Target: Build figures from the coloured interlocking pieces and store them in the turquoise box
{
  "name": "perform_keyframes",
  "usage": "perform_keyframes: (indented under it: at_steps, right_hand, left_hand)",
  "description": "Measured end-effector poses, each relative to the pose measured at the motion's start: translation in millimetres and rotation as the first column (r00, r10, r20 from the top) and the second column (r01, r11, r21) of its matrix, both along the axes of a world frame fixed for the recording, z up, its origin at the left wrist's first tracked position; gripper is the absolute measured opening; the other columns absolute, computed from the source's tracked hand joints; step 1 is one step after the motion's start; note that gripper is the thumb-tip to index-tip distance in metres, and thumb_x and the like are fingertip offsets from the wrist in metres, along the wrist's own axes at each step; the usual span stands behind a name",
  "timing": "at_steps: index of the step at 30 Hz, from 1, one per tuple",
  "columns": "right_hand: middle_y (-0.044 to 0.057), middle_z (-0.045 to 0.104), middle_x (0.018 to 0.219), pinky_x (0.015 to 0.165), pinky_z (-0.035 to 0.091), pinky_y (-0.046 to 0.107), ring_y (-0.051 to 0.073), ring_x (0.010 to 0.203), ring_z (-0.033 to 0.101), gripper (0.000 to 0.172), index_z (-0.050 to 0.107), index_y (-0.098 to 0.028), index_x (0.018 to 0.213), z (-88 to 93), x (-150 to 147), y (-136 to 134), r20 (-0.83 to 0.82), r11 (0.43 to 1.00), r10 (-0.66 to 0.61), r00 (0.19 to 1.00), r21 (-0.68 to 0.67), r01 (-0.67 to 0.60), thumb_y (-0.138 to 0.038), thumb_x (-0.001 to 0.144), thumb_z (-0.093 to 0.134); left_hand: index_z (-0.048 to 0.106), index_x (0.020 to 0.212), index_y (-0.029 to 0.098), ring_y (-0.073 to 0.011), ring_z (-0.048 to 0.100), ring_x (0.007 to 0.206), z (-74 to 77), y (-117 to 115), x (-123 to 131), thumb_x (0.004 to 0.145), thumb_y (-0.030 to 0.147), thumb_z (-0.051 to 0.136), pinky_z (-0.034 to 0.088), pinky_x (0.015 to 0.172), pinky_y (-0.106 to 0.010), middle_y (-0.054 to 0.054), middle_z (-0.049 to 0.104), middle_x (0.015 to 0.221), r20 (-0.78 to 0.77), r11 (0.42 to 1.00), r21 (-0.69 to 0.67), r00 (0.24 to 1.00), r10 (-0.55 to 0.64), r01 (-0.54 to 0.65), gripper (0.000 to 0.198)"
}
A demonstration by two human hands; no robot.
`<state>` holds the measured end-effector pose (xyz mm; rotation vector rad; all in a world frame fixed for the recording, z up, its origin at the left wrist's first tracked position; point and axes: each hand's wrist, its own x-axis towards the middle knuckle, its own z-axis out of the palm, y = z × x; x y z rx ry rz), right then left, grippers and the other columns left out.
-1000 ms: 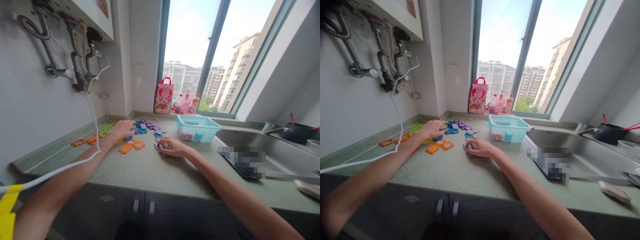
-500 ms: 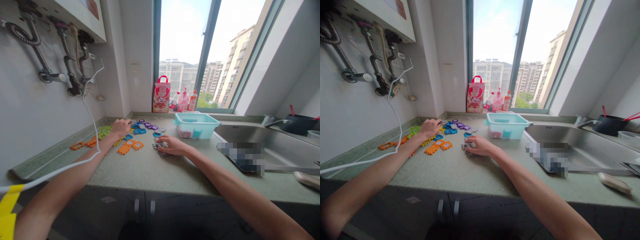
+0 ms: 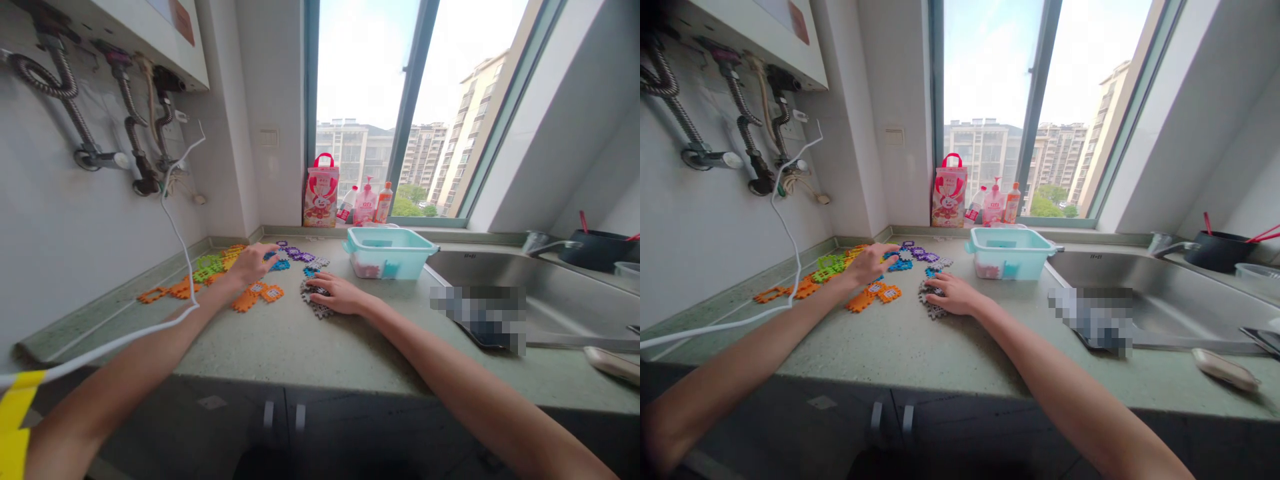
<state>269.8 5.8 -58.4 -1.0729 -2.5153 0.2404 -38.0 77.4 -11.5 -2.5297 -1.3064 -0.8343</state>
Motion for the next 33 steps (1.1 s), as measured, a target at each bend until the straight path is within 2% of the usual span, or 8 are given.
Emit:
perform_keyframes:
  at_steps: [3,9,16,20,22,25,28,33]
  right_hand:
    - [0.014,0.055,0.155,0.123,0.037,0.049,0.032,0.148,0.047,0.051,0.064,-0.023,0.144,4.5,-2,-4,-0.022,0.998,0.067,0.998,0.016,-0.067,-0.05,0.102,0.057]
    - [0.013,0.057,0.154,0.124,0.037,0.048,0.03,0.148,0.046,0.049,0.065,-0.025,0.143,8.4,-3,-10,-0.052,0.988,0.154,0.987,-0.001,-0.154,-0.049,0.101,0.059]
    - [0.013,0.052,0.158,0.125,0.036,0.048,0.03,0.15,0.044,0.05,0.063,-0.025,0.145,10.6,1,-14,-0.027,0.993,0.117,0.993,-0.01,-0.118,-0.05,0.102,0.057]
    - [0.011,0.054,0.156,0.125,0.037,0.049,0.031,0.15,0.044,0.049,0.063,-0.026,0.145,12.7,-1,-15,-0.01,0.994,0.111,0.994,-0.003,-0.111,-0.047,0.101,0.059]
    - [0.012,0.054,0.156,0.124,0.038,0.05,0.031,0.149,0.046,0.049,0.063,-0.026,0.145,13.0,-2,-15,-0.014,0.994,0.108,0.994,-0.006,-0.108,-0.047,0.101,0.06]
    - [0.012,0.054,0.156,0.123,0.038,0.049,0.031,0.148,0.047,0.048,0.064,-0.025,0.143,11.8,-2,-14,-0.015,0.993,0.114,0.993,0.001,-0.114,-0.047,0.101,0.059]
    - [0.014,0.058,0.151,0.121,0.04,0.048,0.031,0.145,0.05,0.049,0.063,-0.024,0.142,10.1,-1,-13,-0.012,0.994,0.106,0.994,0.019,-0.106,-0.049,0.1,0.061]
    - [0.018,0.05,0.155,0.12,0.04,0.05,0.033,0.143,0.051,0.071,0.052,-0.02,0.148,10.1,3,-8,-0.172,0.971,-0.136,0.976,0.171,0.166,-0.055,0.089,0.073]
  left_hand:
    - [0.06,0.143,0.014,-0.0239,0.065,0.125,7.0,35,-21,0.1,0.024,0.05,0.047,0.11,-0.035,-0.011,0.068,0.139,0.009,0.967,-0.105,0.972,0.236,-0.234,0.045]
    - [0.057,0.148,0.014,-0.0268,0.061,0.134,8.6,91,-23,0.089,0.02,0.049,0.044,0.116,-0.035,-0.012,0.065,0.144,-0.065,0.935,-0.137,0.945,0.321,-0.328,0.06]
    - [0.073,0.12,0.014,-0.0381,0.068,0.116,-30.7,97,-20,0.095,0.038,0.046,0.05,0.101,-0.051,-0.024,0.072,0.124,-0.181,0.874,-0.111,0.874,0.451,-0.473,0.044]
    - [0.077,0.103,0.014,-0.0391,0.068,0.108,-28.3,91,-20,0.093,0.028,0.047,0.045,0.101,-0.057,-0.024,0.075,0.11,-0.172,0.866,-0.049,0.858,0.484,-0.498,0.035]
    - [0.077,0.11,0.015,-0.0387,0.065,0.113,-17.9,86,-18,0.093,0.022,0.046,0.041,0.104,-0.058,-0.022,0.076,0.112,-0.134,0.868,0.001,0.86,0.492,-0.497,0.036]
    - [0.072,0.125,0.02,-0.0345,0.06,0.122,3.7,74,-9,0.101,0.023,0.039,0.041,0.108,-0.052,-0.016,0.073,0.124,0.031,0.909,0.124,0.917,0.398,-0.399,0.041]
    - [0.071,0.123,0.02,-0.0277,0.063,0.117,19.6,58,15,0.106,0.03,0.037,0.046,0.105,-0.041,-0.012,0.073,0.12,0.201,0.959,0.228,0.972,0.12,-0.165,0.04]
    - [0.077,0.114,0.02,-0.0191,0.07,0.089,6.8,27,69,0.101,0.031,0.052,0.052,0.087,-0.03,-0.008,0.077,0.106,0.047,0.917,0.083,0.918,-0.395,0.39,0.03]
